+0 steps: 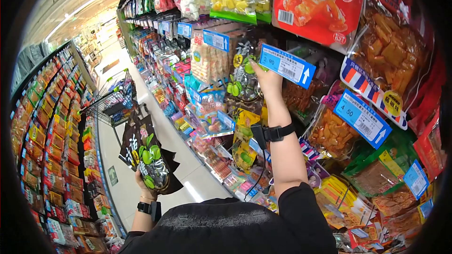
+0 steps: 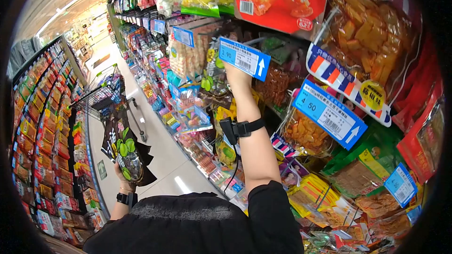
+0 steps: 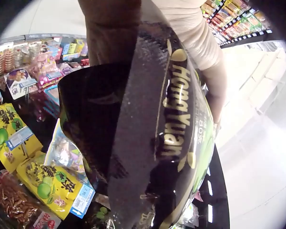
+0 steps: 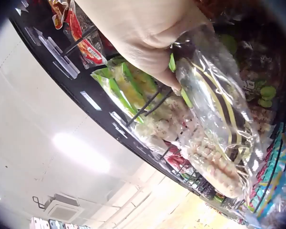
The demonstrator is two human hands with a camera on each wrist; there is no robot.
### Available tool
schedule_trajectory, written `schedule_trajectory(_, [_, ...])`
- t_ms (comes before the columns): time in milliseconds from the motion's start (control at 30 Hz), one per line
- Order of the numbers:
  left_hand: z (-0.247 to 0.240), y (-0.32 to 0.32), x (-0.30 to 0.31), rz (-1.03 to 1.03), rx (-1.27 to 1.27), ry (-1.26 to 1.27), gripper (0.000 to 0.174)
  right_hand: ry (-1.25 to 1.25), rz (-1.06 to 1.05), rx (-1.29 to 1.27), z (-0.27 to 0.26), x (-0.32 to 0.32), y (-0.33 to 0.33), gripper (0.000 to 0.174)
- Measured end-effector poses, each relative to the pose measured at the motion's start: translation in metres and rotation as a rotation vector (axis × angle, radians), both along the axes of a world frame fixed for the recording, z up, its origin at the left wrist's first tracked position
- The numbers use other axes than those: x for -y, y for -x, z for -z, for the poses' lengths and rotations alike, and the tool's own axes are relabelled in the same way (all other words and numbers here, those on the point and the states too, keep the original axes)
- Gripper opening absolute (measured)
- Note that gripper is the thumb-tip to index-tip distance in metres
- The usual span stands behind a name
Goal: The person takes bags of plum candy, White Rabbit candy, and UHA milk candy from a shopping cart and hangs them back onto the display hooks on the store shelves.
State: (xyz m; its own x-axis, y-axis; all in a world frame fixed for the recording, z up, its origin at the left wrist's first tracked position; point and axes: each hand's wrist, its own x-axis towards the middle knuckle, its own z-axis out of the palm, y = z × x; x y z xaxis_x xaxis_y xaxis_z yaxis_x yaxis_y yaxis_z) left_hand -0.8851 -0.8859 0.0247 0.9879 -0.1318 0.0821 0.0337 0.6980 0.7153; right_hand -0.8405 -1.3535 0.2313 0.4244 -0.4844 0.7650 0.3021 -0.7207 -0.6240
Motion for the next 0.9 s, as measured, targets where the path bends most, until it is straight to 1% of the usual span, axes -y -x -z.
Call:
schedule_trajectory(67, [-0.004, 0.001, 0.002, -0.016, 0.034, 0.006, 0.069, 0.029, -0.026, 0.031, 0.011, 0.019, -0.016, 0.053])
schedule_trajectory(100, [-0.003, 0.001, 0.002, -0.018, 0.035, 0.018, 0.069, -0.058, -0.002, -0.007, 0.021, 0.029, -0.03, 0.053])
schedule_trajectory(133, [-0.001, 0.0, 0.001, 0.002, 0.031, 0.034, 0.069, -0.061, 0.08, -0.066, 0.023, 0.033, -0.035, 0.056])
schedule_trajectory(200, [-0.002, 0.001, 0.0, 0.023, 0.024, 0.05, 0.068, -0.104, 0.142, -0.101, 0.028, 0.038, -0.04, 0.059])
schedule_trajectory(267, [-0.006, 0.004, 0.002, -0.001, -0.032, 0.043, 0.069, -0.142, 0.108, -0.07, 0.029, 0.036, -0.039, 0.059])
schedule_trajectory(333, [-0.002, 0.003, 0.001, 0.005, -0.01, 0.04, 0.069, -0.179, 0.075, -0.039, 0.023, 0.03, -0.032, 0.059])
schedule_trajectory(400, [0.0, 0.004, -0.001, 0.01, 0.008, 0.035, 0.07, -0.099, 0.168, -0.133, 0.02, 0.024, -0.027, 0.059])
schedule_trajectory(433, [-0.001, 0.005, -0.002, 0.044, -0.016, 0.044, 0.07, 0.028, 0.215, -0.055, 0.023, 0.023, -0.025, 0.059])
schedule_trajectory(467, [-0.002, 0.007, -0.003, 0.078, -0.04, 0.052, 0.07, 0.028, 0.216, -0.061, 0.025, 0.024, -0.021, 0.059])
schedule_trajectory(533, [-0.007, 0.011, -0.002, 0.093, -0.066, 0.049, 0.07, 0.105, 0.227, -0.115, 0.025, 0.018, -0.004, 0.058])
schedule_trajectory(567, [-0.01, 0.012, -0.002, 0.107, -0.087, 0.045, 0.069, 0.055, 0.327, -0.274, 0.028, 0.009, 0.004, 0.041])
schedule_trajectory(600, [-0.01, 0.011, -0.003, 0.145, -0.065, 0.022, 0.066, -0.088, 0.361, -0.664, 0.001, -0.018, 0.035, 0.044])
schedule_trajectory(667, [0.0, 0.002, -0.005, 0.095, -0.175, 0.006, 0.068, 0.036, 0.315, -0.685, 0.001, -0.037, 0.069, 0.04])
schedule_trajectory(700, [-0.011, 0.005, 0.001, 0.14, -0.146, -0.019, 0.065, 0.075, 0.191, -0.615, 0.001, -0.055, 0.088, 0.039])
schedule_trajectory(733, [-0.01, 0.003, 0.005, 0.145, -0.111, -0.054, 0.063, 0.111, 0.067, -0.543, 0.004, -0.075, 0.103, 0.038])
schedule_trajectory(800, [-0.008, 0.0, 0.015, 0.215, -0.158, -0.032, 0.062, 0.051, -0.279, -0.461, 0.025, -0.112, 0.119, 0.03])
schedule_trajectory(867, [-0.008, -0.004, 0.028, 0.312, -0.209, -0.04, 0.06, -0.084, -0.643, -0.63, 0.05, -0.135, 0.126, 0.032])
schedule_trajectory(900, [-0.015, -0.002, 0.039, 0.369, -0.229, -0.014, 0.058, -0.106, -0.672, -0.663, 0.067, -0.142, 0.127, 0.034])
